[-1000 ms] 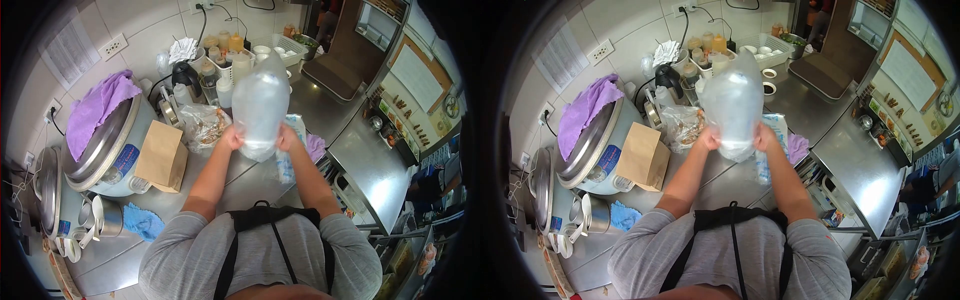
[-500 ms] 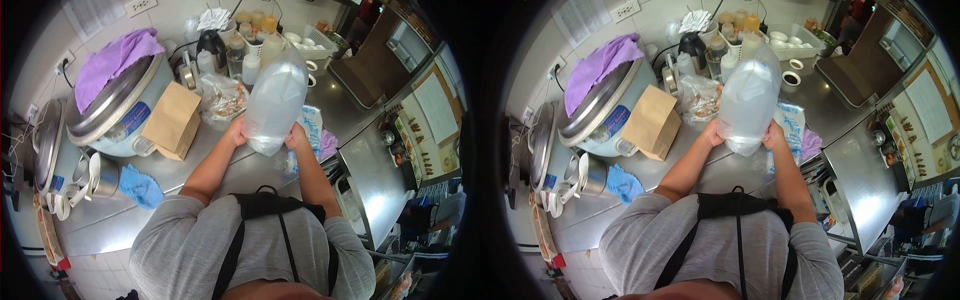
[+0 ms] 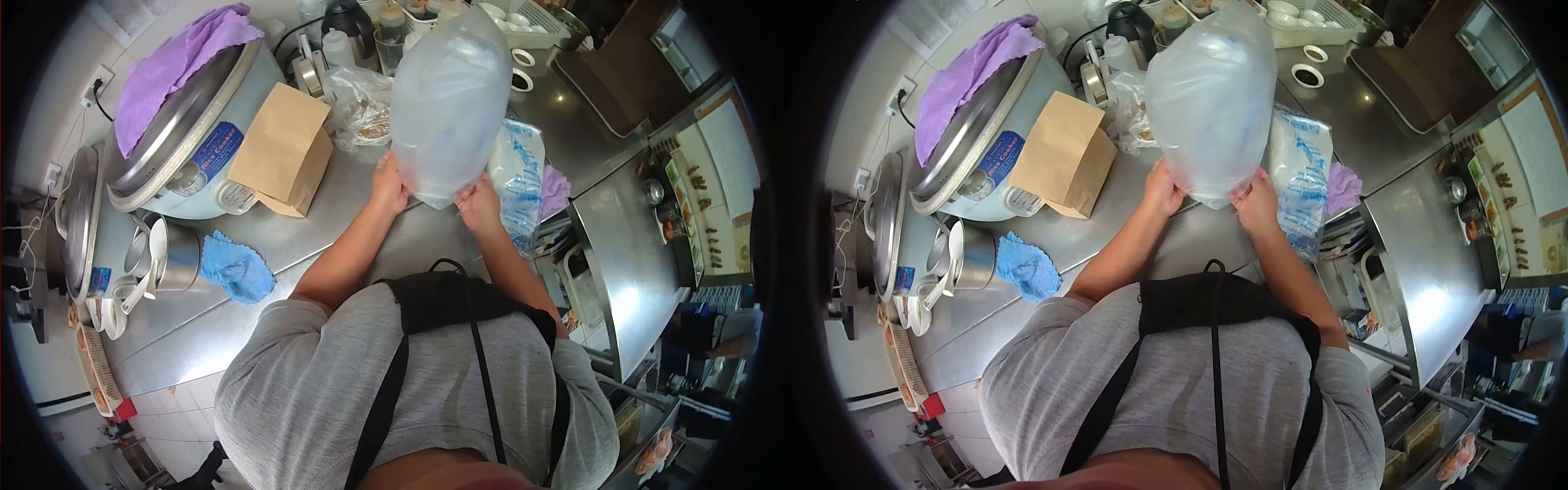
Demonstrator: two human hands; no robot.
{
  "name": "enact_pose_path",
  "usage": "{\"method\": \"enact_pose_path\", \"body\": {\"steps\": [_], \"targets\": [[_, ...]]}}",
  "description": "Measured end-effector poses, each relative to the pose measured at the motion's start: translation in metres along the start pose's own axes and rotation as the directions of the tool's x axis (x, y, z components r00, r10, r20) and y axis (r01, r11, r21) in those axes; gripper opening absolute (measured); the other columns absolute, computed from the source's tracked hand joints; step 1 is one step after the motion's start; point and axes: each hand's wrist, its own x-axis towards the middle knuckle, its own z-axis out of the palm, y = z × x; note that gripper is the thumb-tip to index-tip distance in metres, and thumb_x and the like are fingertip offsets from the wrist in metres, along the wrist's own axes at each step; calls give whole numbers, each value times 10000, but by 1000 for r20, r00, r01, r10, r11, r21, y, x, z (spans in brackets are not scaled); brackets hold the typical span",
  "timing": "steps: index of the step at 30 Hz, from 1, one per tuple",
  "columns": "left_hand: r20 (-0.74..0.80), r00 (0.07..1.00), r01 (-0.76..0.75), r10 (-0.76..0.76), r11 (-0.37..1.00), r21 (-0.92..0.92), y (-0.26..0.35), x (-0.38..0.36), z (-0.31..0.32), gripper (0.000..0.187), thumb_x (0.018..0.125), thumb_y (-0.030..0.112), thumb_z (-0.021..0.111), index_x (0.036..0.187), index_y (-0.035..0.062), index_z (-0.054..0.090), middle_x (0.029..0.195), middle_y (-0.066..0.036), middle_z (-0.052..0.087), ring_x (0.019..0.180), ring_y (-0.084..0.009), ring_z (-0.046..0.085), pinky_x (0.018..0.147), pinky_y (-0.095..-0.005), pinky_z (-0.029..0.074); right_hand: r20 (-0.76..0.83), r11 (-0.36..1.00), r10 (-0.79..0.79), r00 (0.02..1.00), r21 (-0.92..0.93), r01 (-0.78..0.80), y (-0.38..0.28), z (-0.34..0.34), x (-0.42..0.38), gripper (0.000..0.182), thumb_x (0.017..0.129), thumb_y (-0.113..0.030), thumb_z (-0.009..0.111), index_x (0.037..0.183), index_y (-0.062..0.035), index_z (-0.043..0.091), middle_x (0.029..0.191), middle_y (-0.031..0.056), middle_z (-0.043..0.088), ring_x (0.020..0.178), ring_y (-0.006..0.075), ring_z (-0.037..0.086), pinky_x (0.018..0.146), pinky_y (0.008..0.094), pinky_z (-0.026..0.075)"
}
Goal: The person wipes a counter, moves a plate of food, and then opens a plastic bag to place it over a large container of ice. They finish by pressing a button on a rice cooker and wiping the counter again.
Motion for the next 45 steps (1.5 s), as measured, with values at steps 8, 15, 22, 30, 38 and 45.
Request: {"method": "enact_pose_path", "body": {"steps": [8, 15, 22, 30, 38, 45], "targets": [[-71, 990, -112, 123, 984, 140, 7, 5, -5, 162, 868, 175, 386, 921, 43, 463, 831, -66, 567, 700, -167, 569, 599, -294, 490, -31, 849, 78, 996, -521, -83, -57, -1, -4, 272, 821, -141, 423, 1086, -78, 420, 807, 60, 532, 638, 158, 546, 530, 275, 466], [-170, 974, -126, 152, 980, 153, 16, -3, -27, 185, 869, 175, 398, 988, 34, 408, 913, -84, 545, 794, -185, 562, 665, -306, 485, 70, -352, -633, 771, -913, -206, -131, -125, 21, 336, 727, -242, 561, 1006, -56, 552, 921, 180, 534, 791, 299, 559, 680, 372, 456], [-137, 971, -176, 197, 973, 151, 14, -15, -27, 212, 837, 129, 453, 1006, 19, 385, 917, -103, 538, 796, -184, 561, 655, -287, 489, 27, -301, -657, 753, -926, -229, -126, -135, 10, 303, 701, -303, 592, 842, -42, 529, 921, 174, 509, 840, 342, 521, 710, 405, 435], [-120, 966, -196, 227, 955, 223, 6, -18, -33, 247, 837, 140, 451, 1034, 13, 372, 908, -100, 539, 761, -169, 562, 608, -266, 483, 224, -109, 2, 975, -969, 223, -107, -28, -118, 205, 713, -213, 566, 757, -13, 583, 731, 129, 594, 730, 275, 569, 663, 376, 438], [-85, 972, -196, 219, 956, 219, 6, -12, -29, 194, 859, 145, 413, 1017, 40, 373, 940, -93, 529, 830, -185, 557, 708, -300, 482, 472, -711, -302, 828, -690, 135, -61, -88, -89, 404, 738, -131, 437, 1127, -25, 441, 1087, 185, 488, 941, 309, 486, 794, 407, 369], [-14, 994, -101, 105, 979, 175, 12, -23, -48, 187, 862, 195, 424, 992, 65, 393, 938, -74, 531, 796, -174, 554, 623, -278, 478, 272, -781, -366, 890, -610, -135, -69, -98, -68, 239, 754, -171, 406, 863, -64, 590, 853, 91, 587, 851, 237, 511, 731, 367, 354]]}}
